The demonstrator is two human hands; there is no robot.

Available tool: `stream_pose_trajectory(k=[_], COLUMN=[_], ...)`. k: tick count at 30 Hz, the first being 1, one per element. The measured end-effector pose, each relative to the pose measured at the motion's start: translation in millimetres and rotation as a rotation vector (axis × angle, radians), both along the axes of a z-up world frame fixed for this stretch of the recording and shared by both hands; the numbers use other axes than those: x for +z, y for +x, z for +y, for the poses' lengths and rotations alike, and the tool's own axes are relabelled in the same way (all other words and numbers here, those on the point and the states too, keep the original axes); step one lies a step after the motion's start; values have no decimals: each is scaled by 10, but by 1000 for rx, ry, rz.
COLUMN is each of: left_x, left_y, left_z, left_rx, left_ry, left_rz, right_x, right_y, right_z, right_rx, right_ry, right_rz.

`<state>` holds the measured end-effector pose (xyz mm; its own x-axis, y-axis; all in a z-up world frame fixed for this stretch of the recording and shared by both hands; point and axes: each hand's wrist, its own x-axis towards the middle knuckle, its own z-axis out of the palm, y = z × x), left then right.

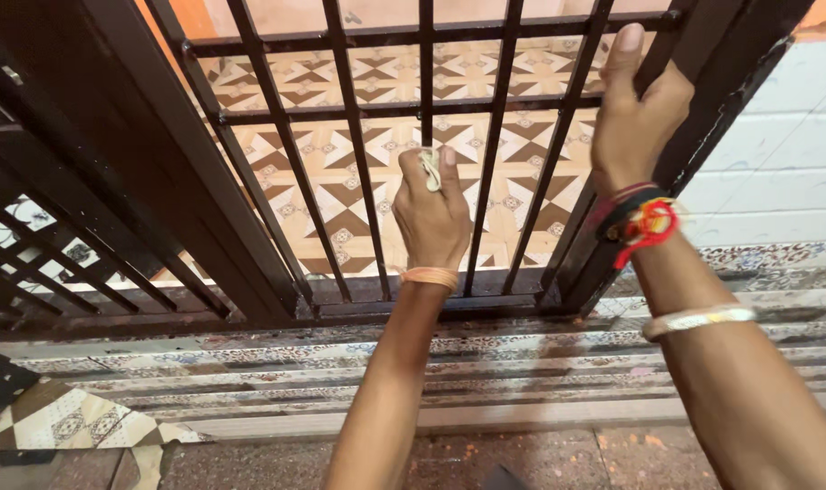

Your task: The person cleans the bars and frame of a metal window grill by wiping them with a small piece of cloth.

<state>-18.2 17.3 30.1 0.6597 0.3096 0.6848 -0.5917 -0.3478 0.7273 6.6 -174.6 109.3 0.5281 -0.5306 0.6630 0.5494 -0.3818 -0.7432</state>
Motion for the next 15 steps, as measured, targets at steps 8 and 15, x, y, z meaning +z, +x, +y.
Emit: stream_pose_trajectory(k=[8, 15], left_x=[-1226, -2178], left_y=[-17, 247], left_z=[120, 214], left_rx=[-277, -279], left_ry=[-158, -244], left_rz=[244, 315], right_x=[-273, -286], right_y=[207, 148], right_z=[-79, -54], right_rx=[-107, -125], right_ry=[-265, -280], right_rz=[-349, -320])
